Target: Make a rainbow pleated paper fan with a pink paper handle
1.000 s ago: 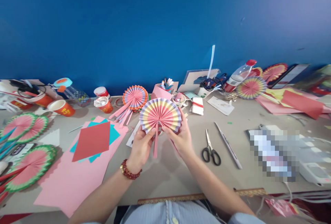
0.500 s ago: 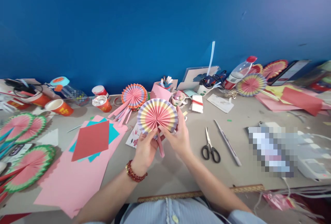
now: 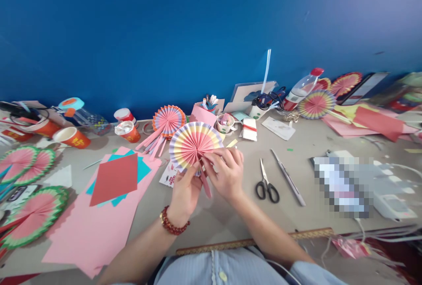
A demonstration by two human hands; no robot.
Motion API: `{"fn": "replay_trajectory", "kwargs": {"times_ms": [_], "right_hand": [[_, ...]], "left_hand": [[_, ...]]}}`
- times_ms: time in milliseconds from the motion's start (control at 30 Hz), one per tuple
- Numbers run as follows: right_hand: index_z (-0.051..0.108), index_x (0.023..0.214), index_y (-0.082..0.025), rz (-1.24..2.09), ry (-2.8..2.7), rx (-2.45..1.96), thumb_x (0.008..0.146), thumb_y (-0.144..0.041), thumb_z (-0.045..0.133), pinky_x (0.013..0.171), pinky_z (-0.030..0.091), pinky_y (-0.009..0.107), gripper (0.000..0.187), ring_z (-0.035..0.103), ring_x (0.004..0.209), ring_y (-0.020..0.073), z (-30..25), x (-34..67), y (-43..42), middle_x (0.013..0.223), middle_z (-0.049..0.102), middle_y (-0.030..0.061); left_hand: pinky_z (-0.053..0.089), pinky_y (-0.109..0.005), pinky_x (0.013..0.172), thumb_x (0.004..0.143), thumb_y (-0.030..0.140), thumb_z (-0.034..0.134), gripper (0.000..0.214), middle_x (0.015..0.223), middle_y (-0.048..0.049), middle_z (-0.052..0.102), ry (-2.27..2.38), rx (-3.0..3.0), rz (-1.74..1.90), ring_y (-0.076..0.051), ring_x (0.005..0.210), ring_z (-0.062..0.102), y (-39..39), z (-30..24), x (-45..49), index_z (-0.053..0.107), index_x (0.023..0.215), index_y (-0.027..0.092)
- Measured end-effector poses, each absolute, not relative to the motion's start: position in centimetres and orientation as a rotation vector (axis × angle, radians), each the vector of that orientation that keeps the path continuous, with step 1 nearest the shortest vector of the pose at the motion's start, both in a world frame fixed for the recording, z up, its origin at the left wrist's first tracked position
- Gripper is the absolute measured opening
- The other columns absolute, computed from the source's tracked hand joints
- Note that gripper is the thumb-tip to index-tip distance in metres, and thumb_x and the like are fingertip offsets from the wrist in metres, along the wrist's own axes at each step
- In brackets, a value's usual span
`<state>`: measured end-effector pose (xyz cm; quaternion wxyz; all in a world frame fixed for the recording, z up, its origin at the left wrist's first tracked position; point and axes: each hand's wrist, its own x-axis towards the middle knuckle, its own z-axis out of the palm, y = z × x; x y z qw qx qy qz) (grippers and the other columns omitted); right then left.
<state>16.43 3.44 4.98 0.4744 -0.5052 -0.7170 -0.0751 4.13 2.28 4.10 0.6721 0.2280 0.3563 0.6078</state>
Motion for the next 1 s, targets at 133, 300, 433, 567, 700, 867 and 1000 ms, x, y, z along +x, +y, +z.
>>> {"fn": "replay_trajectory", "kwargs": {"times_ms": [133, 300, 433, 567, 700, 867, 1000], "right_hand": [[0.066, 0.088, -0.025, -0.167, -1.761, -1.231, 0.092, -0.024, 0.064, 0.082, 0.041, 0.037, 0.005, 0.059, 0.078, 0.02, 5.7, 16.2, 3.9, 0.082, 0.072, 0.0019], [0.058, 0.073, -0.023, -0.252, -1.709, -1.215, 0.088, -0.025, 0.067, 0.076, 0.04, 0.036, 0.017, 0.055, 0.071, 0.0191, 6.3, 15.9, 4.5, 0.07, 0.067, 0.0006], [0.054, 0.069, -0.023, -0.248, -1.683, -1.171, 0.088, -0.022, 0.065, 0.074, 0.039, 0.035, 0.022, 0.053, 0.069, 0.018, 6.5, 15.6, 4.7, 0.068, 0.066, -0.0002], [0.055, 0.072, -0.022, -0.176, -1.738, -1.121, 0.09, -0.02, 0.065, 0.074, 0.04, 0.035, 0.021, 0.052, 0.068, 0.0168, 6.4, 15.5, 4.5, 0.069, 0.066, -0.0005], [0.059, 0.077, -0.022, -0.169, -1.783, -1.13, 0.091, -0.019, 0.065, 0.075, 0.041, 0.036, 0.015, 0.054, 0.072, 0.0179, 6.2, 15.6, 4.2, 0.075, 0.069, 0.0008], [0.064, 0.084, -0.021, -0.127, -1.786, -1.126, 0.091, -0.018, 0.064, 0.076, 0.041, 0.037, 0.008, 0.056, 0.075, 0.0188, 6.3, 15.7, 4.1, 0.08, 0.073, 0.0015], [0.067, 0.086, -0.022, -0.049, -1.794, -1.134, 0.093, -0.019, 0.062, 0.076, 0.041, 0.038, 0.009, 0.057, 0.077, 0.0192, 6.7, 15.7, 4.0, 0.083, 0.073, 0.002]], "left_hand": [[0.057, -0.032, 0.083, 0.078, 0.025, 0.078, 0.032, 0.11, -0.004, 0.073, 0.795, 0.517, 1.408, -0.021, 0.105, 0.068, 2.0, 4.2, 4.4, 0.072, 0.11, 0.026], [0.054, -0.03, 0.086, 0.075, 0.02, 0.082, 0.027, 0.098, -0.0035, 0.076, 0.729, 0.423, 1.437, -0.02, 0.1, 0.07, 1.7, 4.2, 4.7, 0.076, 0.101, 0.021], [0.054, -0.029, 0.086, 0.076, 0.023, 0.082, 0.032, 0.11, -0.0048, 0.075, 0.72, 0.395, 1.413, -0.021, 0.106, 0.068, 1.7, 4.1, 4.7, 0.075, 0.107, 0.023], [0.055, -0.028, 0.084, 0.075, 0.023, 0.082, 0.03, 0.109, -0.0035, 0.075, 0.739, 0.352, 1.399, -0.018, 0.101, 0.069, 1.7, 3.6, 4.7, 0.076, 0.105, 0.023], [0.056, -0.025, 0.078, 0.075, 0.02, 0.082, 0.026, 0.104, -0.003, 0.076, 0.734, 0.344, 1.404, -0.017, 0.096, 0.07, 1.7, 3.2, 4.8, 0.077, 0.1, 0.023], [0.057, -0.026, 0.077, 0.074, 0.018, 0.081, 0.026, 0.105, -0.0034, 0.076, 0.718, 0.353, 1.394, -0.018, 0.095, 0.07, 1.8, 3.3, 4.9, 0.077, 0.1, 0.024], [0.057, -0.027, 0.078, 0.073, 0.022, 0.083, 0.025, 0.107, -0.0032, 0.076, 0.709, 0.362, 1.404, -0.019, 0.097, 0.069, 1.7, 3.3, 4.9, 0.078, 0.097, 0.024]]}}
